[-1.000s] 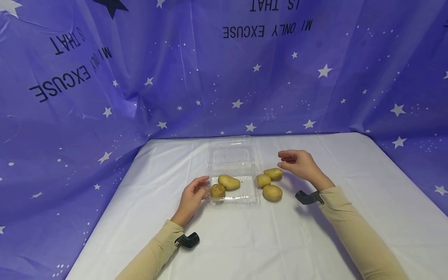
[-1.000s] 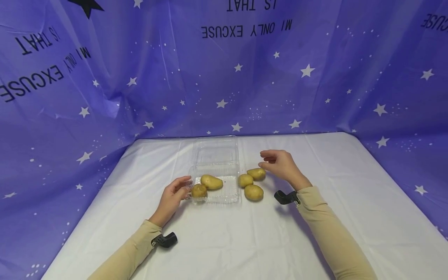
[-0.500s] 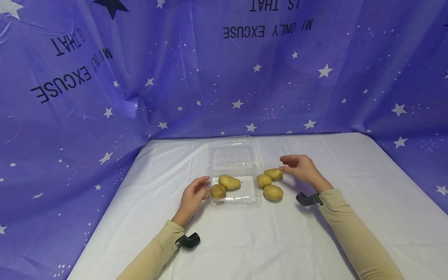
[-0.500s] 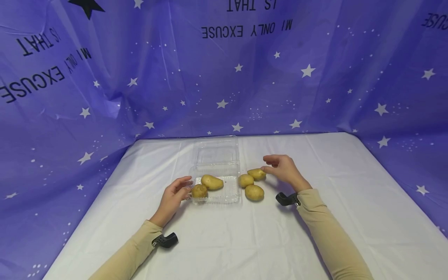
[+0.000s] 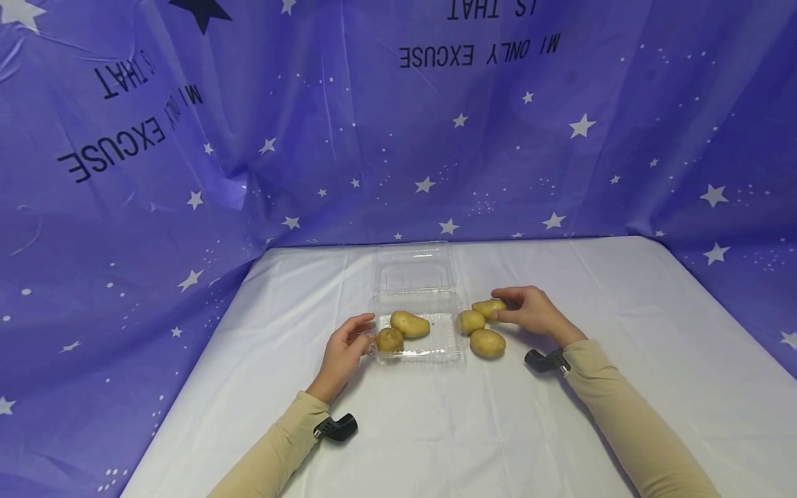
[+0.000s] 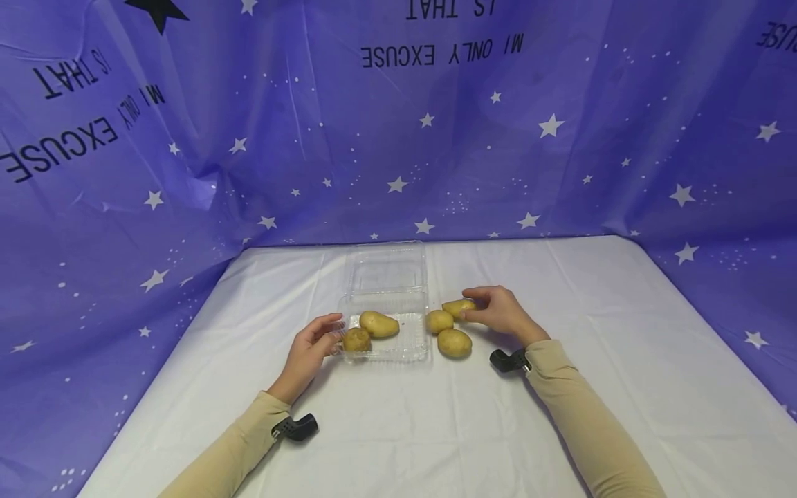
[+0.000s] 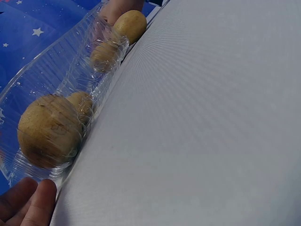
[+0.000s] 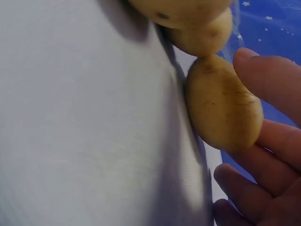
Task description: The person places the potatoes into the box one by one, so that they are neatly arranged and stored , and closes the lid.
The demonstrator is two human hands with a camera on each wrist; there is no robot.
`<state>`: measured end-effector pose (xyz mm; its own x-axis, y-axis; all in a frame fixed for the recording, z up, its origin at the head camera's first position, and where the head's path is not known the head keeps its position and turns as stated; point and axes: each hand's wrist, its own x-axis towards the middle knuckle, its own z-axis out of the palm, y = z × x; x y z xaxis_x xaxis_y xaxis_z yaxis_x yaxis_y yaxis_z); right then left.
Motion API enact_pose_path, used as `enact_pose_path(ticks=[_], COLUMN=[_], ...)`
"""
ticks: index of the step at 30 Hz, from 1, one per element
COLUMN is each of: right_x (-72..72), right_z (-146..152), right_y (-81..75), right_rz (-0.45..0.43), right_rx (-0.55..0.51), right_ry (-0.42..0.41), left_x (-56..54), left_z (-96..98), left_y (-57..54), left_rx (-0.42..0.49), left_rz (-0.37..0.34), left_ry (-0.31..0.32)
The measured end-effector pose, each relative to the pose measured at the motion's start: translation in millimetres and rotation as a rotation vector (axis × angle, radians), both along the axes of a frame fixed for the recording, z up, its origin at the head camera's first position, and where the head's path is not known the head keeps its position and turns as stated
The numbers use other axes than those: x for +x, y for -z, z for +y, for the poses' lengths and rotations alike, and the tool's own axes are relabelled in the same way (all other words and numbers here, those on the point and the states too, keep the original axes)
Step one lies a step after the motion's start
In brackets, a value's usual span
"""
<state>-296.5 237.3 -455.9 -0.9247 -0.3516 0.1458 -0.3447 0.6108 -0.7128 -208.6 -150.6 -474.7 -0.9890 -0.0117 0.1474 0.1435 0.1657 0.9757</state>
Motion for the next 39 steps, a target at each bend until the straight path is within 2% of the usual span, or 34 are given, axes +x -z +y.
enact_pose_path(ticks=[6, 16, 31, 39], right_x=[-0.6, 0.1, 2.5, 1.0], right_z=[-3.8, -5.5, -4.7, -1.7], right_y=[6.4, 6.4, 3.0, 0.1], right_rz=[0.02, 0.028, -0.051, -0.07], right_rx=[0.004, 0.032, -0.058, -0.064], right_ry=[-0.026, -0.024, 0.003, 0.003], left_x=[0.0, -0.7, -0.5, -0.5], left_z=[-0.2, 0.0, 0.0, -0.2], left_y=[1.5, 0.5, 1.4, 0.8], left_rx=[-0.009, -0.008, -0.007, -0.008], left_rz=[0.011, 0.001, -0.005, -0.016], left_ry=[0.003, 0.002, -0.005, -0.005])
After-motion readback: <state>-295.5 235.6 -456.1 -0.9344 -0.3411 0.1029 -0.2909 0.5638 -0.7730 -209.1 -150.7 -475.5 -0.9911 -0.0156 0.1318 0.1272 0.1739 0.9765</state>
